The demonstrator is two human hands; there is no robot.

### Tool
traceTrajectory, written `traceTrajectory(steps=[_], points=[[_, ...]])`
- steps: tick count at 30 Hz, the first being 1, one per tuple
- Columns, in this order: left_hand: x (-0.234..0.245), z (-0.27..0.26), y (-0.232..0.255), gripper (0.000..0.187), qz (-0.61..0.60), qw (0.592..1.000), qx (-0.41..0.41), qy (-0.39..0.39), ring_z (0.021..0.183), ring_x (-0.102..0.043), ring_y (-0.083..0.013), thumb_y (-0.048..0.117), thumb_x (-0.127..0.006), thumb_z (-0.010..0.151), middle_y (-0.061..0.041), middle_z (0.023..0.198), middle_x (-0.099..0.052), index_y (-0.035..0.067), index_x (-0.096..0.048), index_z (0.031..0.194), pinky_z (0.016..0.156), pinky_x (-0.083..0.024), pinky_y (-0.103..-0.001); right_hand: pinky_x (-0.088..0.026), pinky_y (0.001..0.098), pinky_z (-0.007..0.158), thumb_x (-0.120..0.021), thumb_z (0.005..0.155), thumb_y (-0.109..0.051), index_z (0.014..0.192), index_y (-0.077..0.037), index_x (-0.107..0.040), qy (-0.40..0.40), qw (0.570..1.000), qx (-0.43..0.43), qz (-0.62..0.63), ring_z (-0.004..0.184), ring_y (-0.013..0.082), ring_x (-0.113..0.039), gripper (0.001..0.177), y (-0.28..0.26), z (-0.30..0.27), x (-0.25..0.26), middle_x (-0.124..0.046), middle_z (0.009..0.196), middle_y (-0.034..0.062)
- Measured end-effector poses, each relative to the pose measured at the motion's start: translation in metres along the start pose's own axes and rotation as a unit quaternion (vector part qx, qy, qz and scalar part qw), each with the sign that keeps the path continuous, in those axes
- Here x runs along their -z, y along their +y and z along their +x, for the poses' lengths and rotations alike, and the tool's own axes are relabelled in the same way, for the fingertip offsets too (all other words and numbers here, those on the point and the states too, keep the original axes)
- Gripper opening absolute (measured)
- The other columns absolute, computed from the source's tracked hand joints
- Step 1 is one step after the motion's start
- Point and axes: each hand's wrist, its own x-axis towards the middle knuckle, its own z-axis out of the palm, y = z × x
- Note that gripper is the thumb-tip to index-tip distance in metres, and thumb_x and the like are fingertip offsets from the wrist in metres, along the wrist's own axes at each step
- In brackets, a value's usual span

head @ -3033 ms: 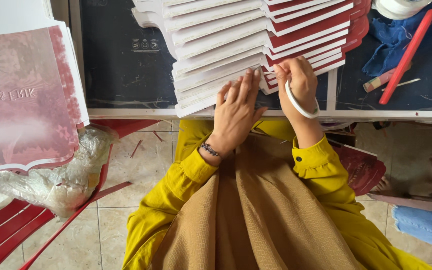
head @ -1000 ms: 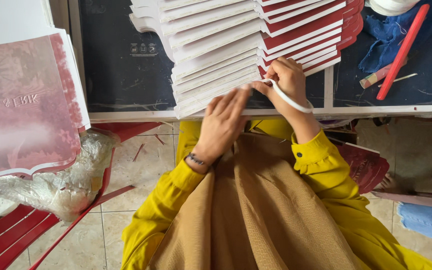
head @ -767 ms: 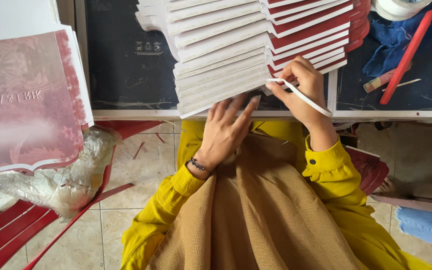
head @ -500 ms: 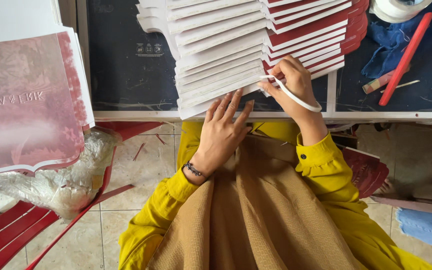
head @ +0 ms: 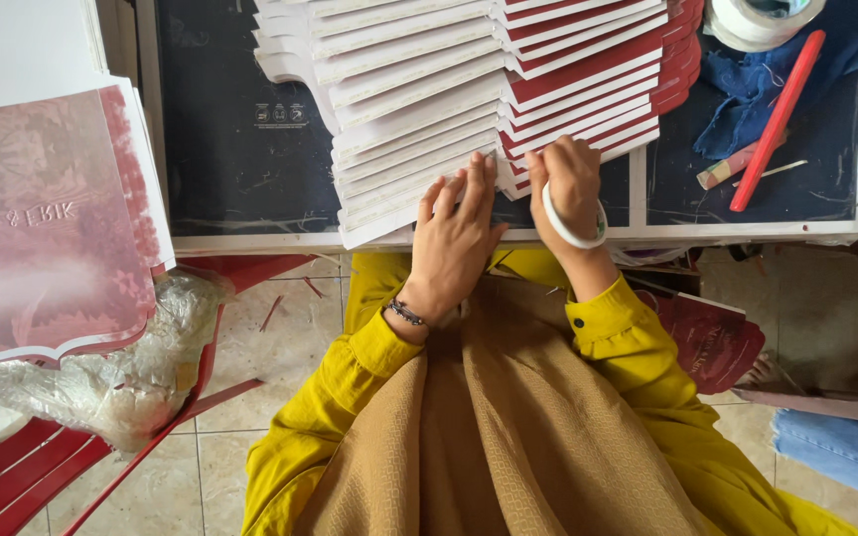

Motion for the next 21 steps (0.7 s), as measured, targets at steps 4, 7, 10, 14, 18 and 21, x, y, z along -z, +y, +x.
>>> traceTrajectory(steps=[4,7,10,14,18,21], points=[[-0.004,0.000,0.004,0.087,0.059,0.998,-0.007,0.019,0.126,-0.058,-0.0318,0.046,-0.086,0.083,-0.019,0.151,-0.051,0.001,-0.053,0.150,0.114,-0.044,-0.050,-0.044,0.0336,0.066,-0.042,0.116,-0.034,0.074,-0.008,-0.054,0.122,0.971,-0.094,0.184,0.061,0.0217,-0.056,0.051,-0.020,-0.005,0.008,-0.055,0.062,0.0055],[-0.010,-0.005,-0.004,0.090,0.011,1.000,0.005,0.023,0.130,-0.058,-0.0294,0.044,-0.087,0.079,-0.015,0.155,-0.049,0.005,-0.051,0.152,0.115,-0.045,-0.049,-0.046,0.0328,0.067,-0.063,0.115,-0.018,0.074,-0.007,-0.060,0.020,0.980,-0.108,0.163,0.064,0.0190,-0.059,0.043,-0.028,0.015,0.027,-0.066,0.070,0.0074],[0.016,-0.021,-0.029,0.058,-0.314,0.941,0.093,0.083,0.119,-0.069,-0.0406,-0.002,-0.062,0.100,-0.018,0.140,-0.063,0.010,-0.049,0.155,0.105,-0.056,-0.049,-0.051,0.0363,0.084,-0.068,0.109,-0.009,0.078,-0.004,-0.071,-0.122,0.962,-0.094,0.228,0.089,0.0280,-0.068,0.032,-0.044,0.025,0.017,-0.070,0.095,0.0120],[0.055,-0.058,-0.086,0.057,-0.326,0.900,0.217,0.192,0.093,-0.069,-0.0223,-0.012,-0.073,0.083,0.004,0.095,-0.076,0.016,-0.069,0.133,0.093,-0.052,-0.036,-0.054,0.0402,0.087,-0.066,0.106,-0.012,0.075,-0.004,-0.072,-0.234,0.920,-0.094,0.299,0.094,0.0270,-0.068,0.032,-0.101,0.036,-0.010,-0.070,0.102,0.0129],[0.092,-0.076,-0.115,0.049,-0.386,0.872,0.286,0.097,0.094,-0.069,-0.0234,-0.008,-0.067,0.094,-0.001,0.096,-0.081,0.013,-0.060,0.138,0.093,-0.051,-0.037,-0.052,0.0439,0.092,-0.066,0.104,-0.017,0.072,-0.005,-0.070,-0.257,0.923,-0.057,0.280,0.098,0.0297,-0.066,0.035,-0.118,0.024,-0.062,-0.061,0.104,0.0086],[0.092,-0.079,-0.121,0.048,-0.436,0.850,0.283,0.085,0.099,-0.073,-0.0262,-0.010,-0.065,0.095,-0.005,0.099,-0.082,0.009,-0.058,0.139,0.098,-0.050,-0.039,-0.041,0.0447,0.099,-0.064,0.108,-0.030,0.067,-0.012,-0.065,-0.247,0.946,-0.047,0.203,0.102,0.0265,-0.060,0.044,-0.127,0.025,-0.075,-0.052,0.100,0.0007]])
